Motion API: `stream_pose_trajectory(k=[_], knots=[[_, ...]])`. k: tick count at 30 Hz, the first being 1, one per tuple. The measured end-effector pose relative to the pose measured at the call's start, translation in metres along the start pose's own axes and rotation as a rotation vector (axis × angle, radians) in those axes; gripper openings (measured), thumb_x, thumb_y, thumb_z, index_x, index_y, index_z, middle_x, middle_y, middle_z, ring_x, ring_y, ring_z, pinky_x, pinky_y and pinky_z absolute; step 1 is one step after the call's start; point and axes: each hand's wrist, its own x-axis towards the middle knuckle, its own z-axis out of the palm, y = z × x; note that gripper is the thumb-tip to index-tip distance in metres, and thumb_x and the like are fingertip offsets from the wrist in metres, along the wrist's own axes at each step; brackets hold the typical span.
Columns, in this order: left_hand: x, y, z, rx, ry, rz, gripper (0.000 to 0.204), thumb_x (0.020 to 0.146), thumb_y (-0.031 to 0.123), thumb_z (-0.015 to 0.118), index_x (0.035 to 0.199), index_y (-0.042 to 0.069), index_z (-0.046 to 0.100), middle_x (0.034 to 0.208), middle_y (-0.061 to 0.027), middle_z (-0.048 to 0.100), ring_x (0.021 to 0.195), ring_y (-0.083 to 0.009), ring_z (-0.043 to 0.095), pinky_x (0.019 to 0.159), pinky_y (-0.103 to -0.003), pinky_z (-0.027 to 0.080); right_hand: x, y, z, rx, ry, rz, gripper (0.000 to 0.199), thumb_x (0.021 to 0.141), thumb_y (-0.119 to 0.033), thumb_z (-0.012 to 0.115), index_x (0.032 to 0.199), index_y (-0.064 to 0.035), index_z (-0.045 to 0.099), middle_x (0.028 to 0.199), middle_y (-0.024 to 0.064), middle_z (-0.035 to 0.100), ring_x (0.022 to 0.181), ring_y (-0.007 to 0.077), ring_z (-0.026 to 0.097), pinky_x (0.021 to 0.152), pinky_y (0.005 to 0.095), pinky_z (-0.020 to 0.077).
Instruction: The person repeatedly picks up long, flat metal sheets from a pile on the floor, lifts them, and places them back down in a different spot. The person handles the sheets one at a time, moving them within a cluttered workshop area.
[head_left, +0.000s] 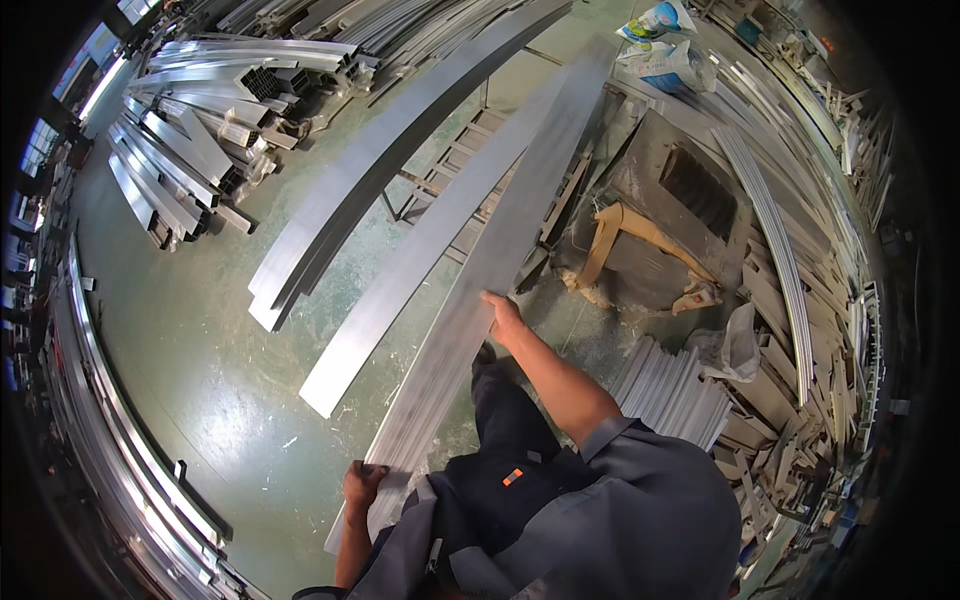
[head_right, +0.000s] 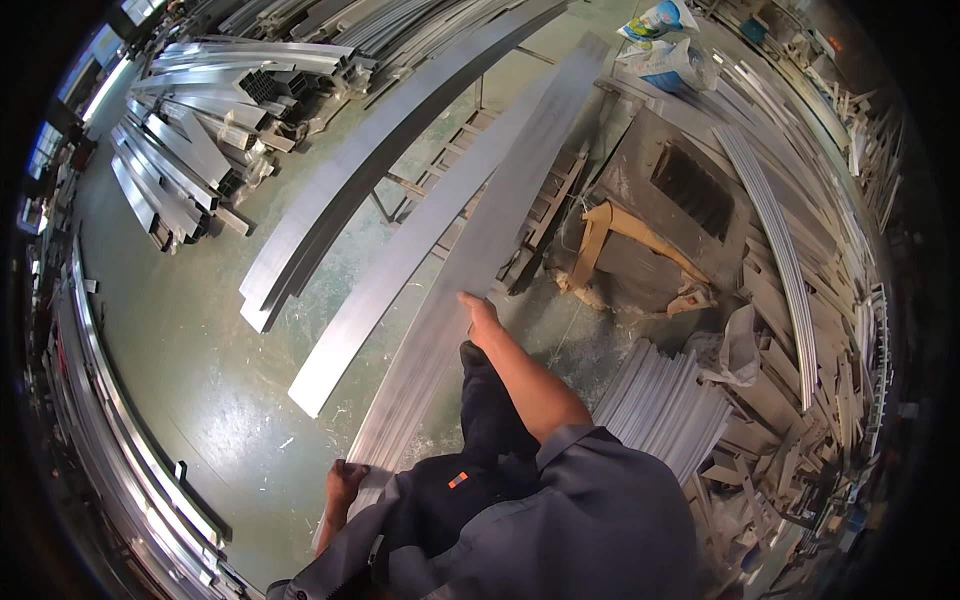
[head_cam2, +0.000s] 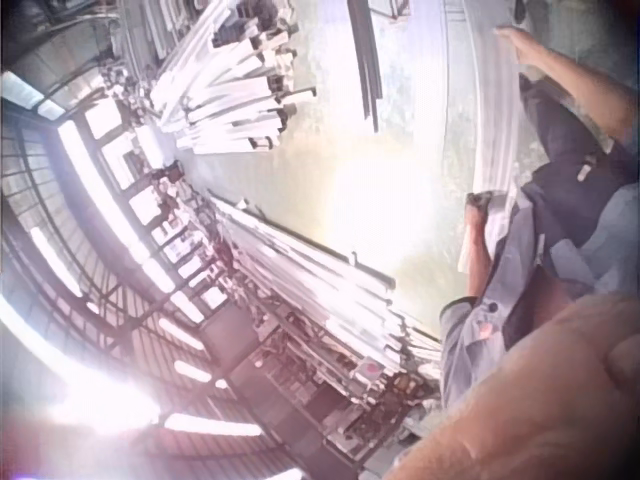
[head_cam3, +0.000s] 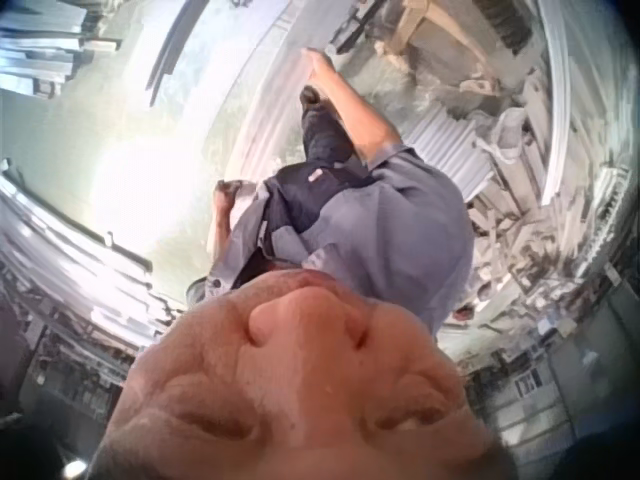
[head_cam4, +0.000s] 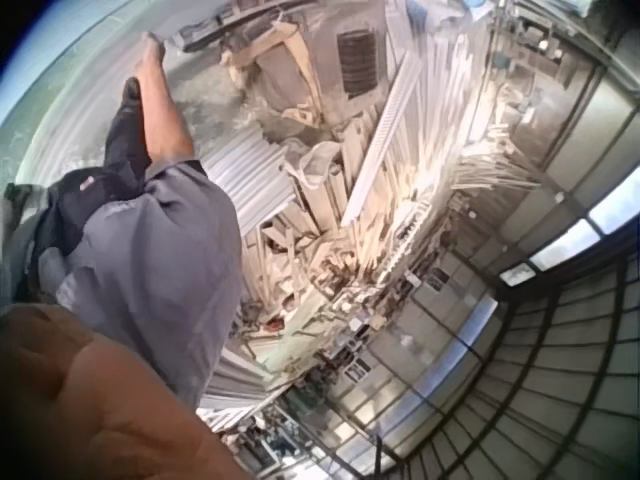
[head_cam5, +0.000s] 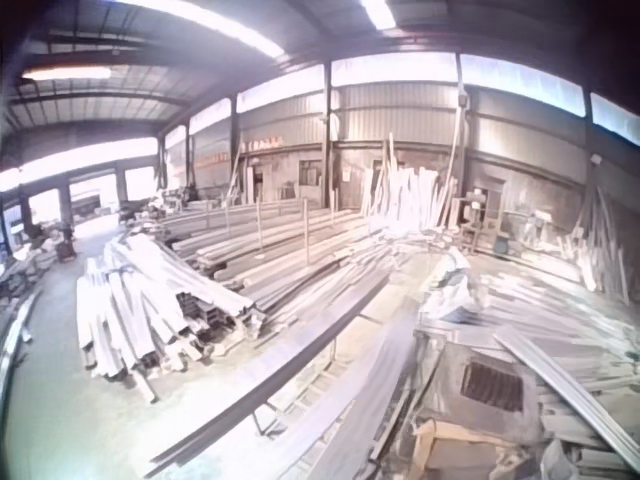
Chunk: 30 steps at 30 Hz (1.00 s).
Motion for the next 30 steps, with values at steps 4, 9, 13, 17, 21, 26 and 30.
stream_pose_trajectory(k=[4, 9, 13, 17, 21, 26, 30], knots=[[0.101, 0.102, -0.005, 0.022, -0.051, 0.033, 0.057, 0.075, 0.049, 0.08, 0.093, -0.002, 0.063, 0.088, -0.0211, 0.071, 0.083, -0.0385, 0.069, 0.075, -0.047, 0.052, 0.107, -0.097, 0.007, -0.054, 0.044, 0.019, 0.045, 0.09, -0.023, 0.066, 0.129, -0.0019, 0.056, 0.121, 0.0109, 0.063, 0.111, 0.0291, 0.061, 0.095, 0.0441, 0.0513], [0.22, 0.179, -0.01, 0.06, -0.118, 0.057, 0.057, 0.077, 0.051, 0.079, 0.089, -0.002, 0.062, 0.08, -0.02, 0.068, 0.079, -0.038, 0.067, 0.073, -0.046, 0.051, 0.173, -0.184, 0.043, -0.244, 0.143, 0.01, 0.048, 0.09, -0.029, 0.067, 0.129, -0.0018, 0.057, 0.126, 0.0121, 0.061, 0.114, 0.0298, 0.06, 0.094, 0.0455, 0.0513], [0.295, 0.173, -0.015, 0.023, -0.168, 0.116, 0.058, 0.077, 0.051, 0.079, 0.091, -0.003, 0.063, 0.085, -0.0221, 0.07, 0.082, -0.0382, 0.068, 0.075, -0.044, 0.052, 0.173, -0.194, 0.05, -0.549, 0.113, 0.097, 0.052, 0.09, -0.032, 0.068, 0.131, -0.0024, 0.057, 0.131, 0.0138, 0.06, 0.115, 0.0304, 0.06, 0.094, 0.048, 0.0511], [0.325, 0.142, -0.024, 0.342, -0.127, 0.225, 0.062, 0.076, 0.044, 0.081, 0.111, -0.005, 0.064, 0.109, -0.0231, 0.064, 0.107, -0.0386, 0.06, 0.095, -0.045, 0.048, 0.118, -0.142, 0.063, -0.888, -0.005, 0.112, 0.059, 0.087, -0.032, 0.072, 0.136, -0.0032, 0.056, 0.123, 0.0134, 0.065, 0.118, 0.0293, 0.061, 0.095, 0.0479, 0.0502], [0.32, 0.197, -0.075, 0.275, 0.143, 0.346, 0.072, 0.072, 0.031, 0.083, 0.134, 0.006, 0.054, 0.126, -0.0167, 0.051, 0.123, -0.0356, 0.046, 0.102, -0.046, 0.042, 0.053, -0.086, -0.042, -1.38, -0.141, -0.027, 0.046, 0.082, -0.031, 0.075, 0.112, 0.0018, 0.067, 0.1, 0.011, 0.069, 0.091, 0.0228, 0.066, 0.08, 0.0364, 0.0513], [0.374, 0.194, -0.157, 0.338, 0.432, 0.406, 0.09, 0.069, 0.026, 0.087, 0.144, 0.007, 0.041, 0.144, -0.0247, 0.04, 0.136, -0.0427, 0.037, 0.113, -0.05, 0.034, -0.07, -0.047, -0.122, -1.768, 0.029, 0.535, 0.055, 0.081, -0.037, 0.073, 0.121, 0.0, 0.068, 0.102, 0.0162, 0.072, 0.08, 0.0258, 0.068, 0.07, 0.0394, 0.0555], [0.423, 0.163, -0.198, 0.519, 0.271, 0.125, 0.125, 0.059, 0.044, 0.092, 0.156, 0.008, 0.022, 0.158, -0.0306, 0.024, 0.146, -0.0457, 0.026, 0.117, -0.056, 0.025, -0.111, -0.053, -0.121, -1.816, -0.062, 0.789, 0.041, 0.081, -0.042, 0.071, 0.087, -0.0011, 0.074, 0.07, 0.0135, 0.068, 0.058, 0.025, 0.063, 0.059, 0.0386, 0.0529]])
